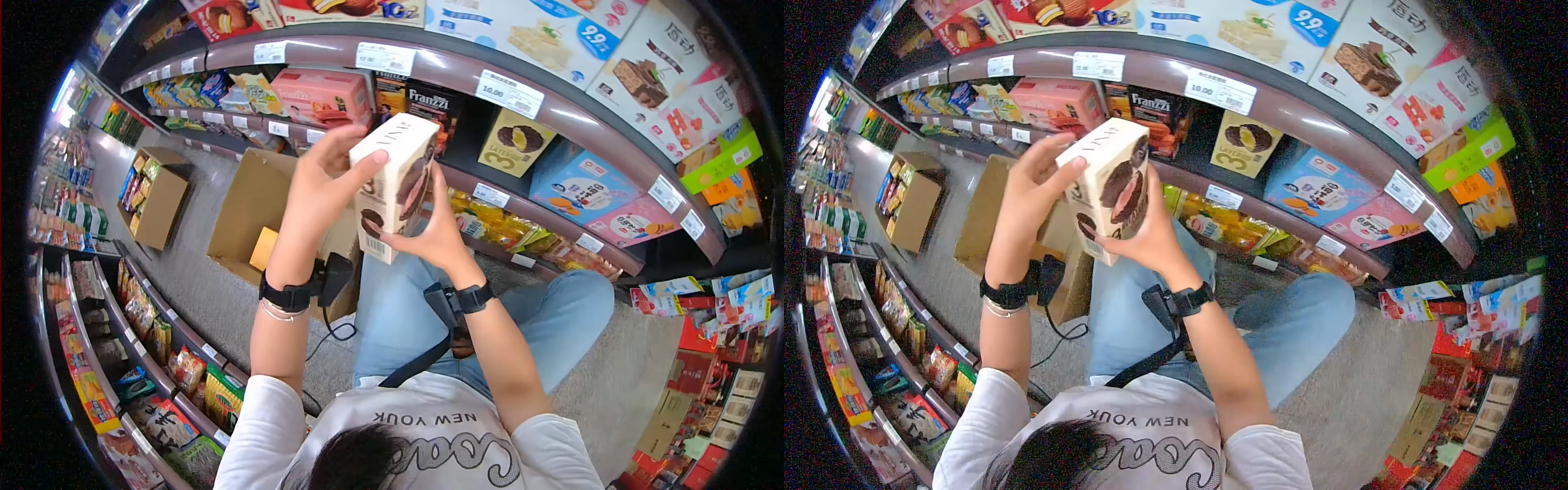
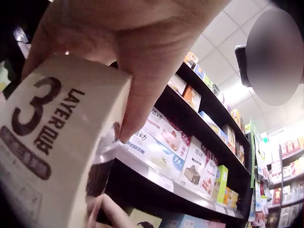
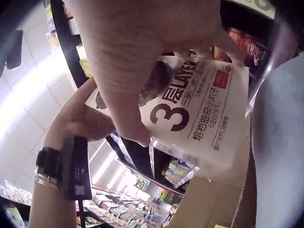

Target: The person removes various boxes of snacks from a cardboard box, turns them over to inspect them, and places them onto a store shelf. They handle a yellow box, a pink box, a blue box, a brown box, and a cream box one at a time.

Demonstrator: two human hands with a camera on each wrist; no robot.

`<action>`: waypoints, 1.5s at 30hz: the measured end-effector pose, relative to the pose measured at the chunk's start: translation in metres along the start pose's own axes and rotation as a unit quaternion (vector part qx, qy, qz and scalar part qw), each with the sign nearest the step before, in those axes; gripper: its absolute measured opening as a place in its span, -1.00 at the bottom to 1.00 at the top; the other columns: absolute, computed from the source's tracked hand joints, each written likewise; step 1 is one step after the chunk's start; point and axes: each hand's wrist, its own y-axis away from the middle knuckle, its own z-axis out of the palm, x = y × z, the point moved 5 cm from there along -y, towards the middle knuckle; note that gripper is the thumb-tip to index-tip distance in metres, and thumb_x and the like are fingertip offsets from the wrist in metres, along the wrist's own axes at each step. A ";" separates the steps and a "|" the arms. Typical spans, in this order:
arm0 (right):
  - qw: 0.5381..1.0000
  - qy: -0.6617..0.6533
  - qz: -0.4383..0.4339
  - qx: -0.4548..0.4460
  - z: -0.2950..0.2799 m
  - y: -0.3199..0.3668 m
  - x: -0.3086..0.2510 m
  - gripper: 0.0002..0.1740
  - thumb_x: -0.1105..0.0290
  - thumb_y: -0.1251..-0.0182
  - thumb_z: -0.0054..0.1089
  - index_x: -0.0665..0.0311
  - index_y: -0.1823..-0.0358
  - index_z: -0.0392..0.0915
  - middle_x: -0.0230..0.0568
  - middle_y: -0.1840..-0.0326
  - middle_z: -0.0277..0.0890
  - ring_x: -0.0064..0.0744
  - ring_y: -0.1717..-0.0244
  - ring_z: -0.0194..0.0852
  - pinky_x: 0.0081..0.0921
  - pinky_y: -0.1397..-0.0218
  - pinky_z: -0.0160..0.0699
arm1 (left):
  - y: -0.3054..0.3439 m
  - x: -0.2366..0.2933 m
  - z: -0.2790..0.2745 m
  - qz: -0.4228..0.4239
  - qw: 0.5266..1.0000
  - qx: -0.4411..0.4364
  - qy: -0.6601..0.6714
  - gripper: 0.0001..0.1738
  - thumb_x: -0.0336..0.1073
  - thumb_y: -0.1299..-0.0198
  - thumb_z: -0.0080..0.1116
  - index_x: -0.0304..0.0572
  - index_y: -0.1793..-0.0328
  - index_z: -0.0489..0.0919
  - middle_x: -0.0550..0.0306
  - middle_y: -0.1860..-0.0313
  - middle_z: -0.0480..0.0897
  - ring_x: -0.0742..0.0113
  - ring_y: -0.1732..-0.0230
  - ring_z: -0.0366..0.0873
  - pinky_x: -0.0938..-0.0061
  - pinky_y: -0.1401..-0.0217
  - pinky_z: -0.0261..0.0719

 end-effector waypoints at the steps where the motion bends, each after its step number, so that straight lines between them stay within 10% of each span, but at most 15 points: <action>1: 0.999 -0.036 0.025 0.007 -0.007 0.003 0.004 0.38 0.30 0.37 0.62 0.34 -0.50 -0.17 0.02 -0.39 0.14 -0.13 -0.44 0.10 -0.27 -0.46 0.12 | 0.000 -0.005 0.010 -0.040 0.998 -0.029 0.031 -0.45 -0.25 -0.19 0.32 -0.39 -0.24 0.45 0.00 -0.08 0.59 0.37 -0.07 0.53 0.47 -0.12 0.49; 8: 0.996 0.011 -0.025 0.087 -0.039 0.007 -0.012 0.33 0.31 0.32 0.62 0.35 -0.49 -0.13 0.04 -0.37 0.18 -0.13 -0.38 0.20 -0.25 -0.37 0.27 | 0.008 -0.033 0.072 0.138 0.988 -0.008 -0.069 -0.01 -0.27 0.06 0.50 -0.35 -0.43 0.12 -0.09 -0.17 0.44 0.19 -0.23 0.40 0.35 -0.26 0.39; 15: 0.995 -0.041 0.067 0.063 -0.075 0.016 0.012 -0.10 0.39 -0.05 0.44 0.42 -0.39 0.13 -0.02 -0.30 0.34 -0.23 -0.27 0.36 -0.34 -0.31 0.35 | 0.000 -0.039 0.072 0.052 0.985 0.037 0.161 -0.24 -0.46 -0.20 0.23 -0.30 -0.47 0.10 0.01 -0.24 0.44 0.30 -0.25 0.40 0.38 -0.30 0.38; 21: 0.980 -0.154 0.101 -0.074 -0.099 0.017 0.015 -0.11 0.49 -0.04 0.45 0.36 -0.41 0.15 -0.11 -0.32 0.32 -0.31 -0.31 0.30 -0.35 -0.31 0.35 | -0.003 -0.060 0.078 0.005 0.967 -0.077 0.244 -0.41 -0.29 -0.29 0.19 -0.29 -0.38 0.27 0.11 -0.24 0.47 0.39 -0.23 0.41 0.44 -0.30 0.33; 25: 0.991 -0.057 0.119 0.005 -0.107 0.021 0.005 -0.17 0.47 0.08 0.53 0.35 -0.27 0.28 -0.13 -0.17 0.44 -0.35 -0.19 0.43 -0.38 -0.23 0.44 | -0.007 -0.063 0.092 -0.066 0.965 -0.106 0.232 -0.46 -0.24 -0.35 0.12 -0.28 -0.37 0.29 0.11 -0.19 0.52 0.35 -0.16 0.48 0.39 -0.23 0.44; 32: 0.983 0.071 0.054 0.160 -0.102 0.025 0.004 -0.35 0.40 0.05 0.51 0.29 -0.10 0.38 -0.13 0.09 0.60 -0.37 0.02 0.61 -0.41 0.02 0.58 | -0.004 -0.082 0.124 0.064 0.996 -0.029 -0.059 0.28 -0.09 0.09 0.52 -0.52 -0.53 -0.15 -0.26 -0.41 0.17 0.00 -0.40 0.21 0.28 -0.42 0.20; 45: 0.992 -0.055 0.085 0.073 -0.109 0.040 0.010 -0.59 0.50 -0.22 0.29 0.32 -0.09 0.44 -0.19 -0.05 0.52 -0.39 -0.08 0.52 -0.47 0.08 0.68 | 0.001 -0.075 0.128 -0.077 0.963 -0.116 0.232 -0.17 -0.25 -0.23 0.19 -0.24 -0.55 0.04 -0.01 -0.40 0.30 0.24 -0.42 0.21 0.35 -0.43 0.17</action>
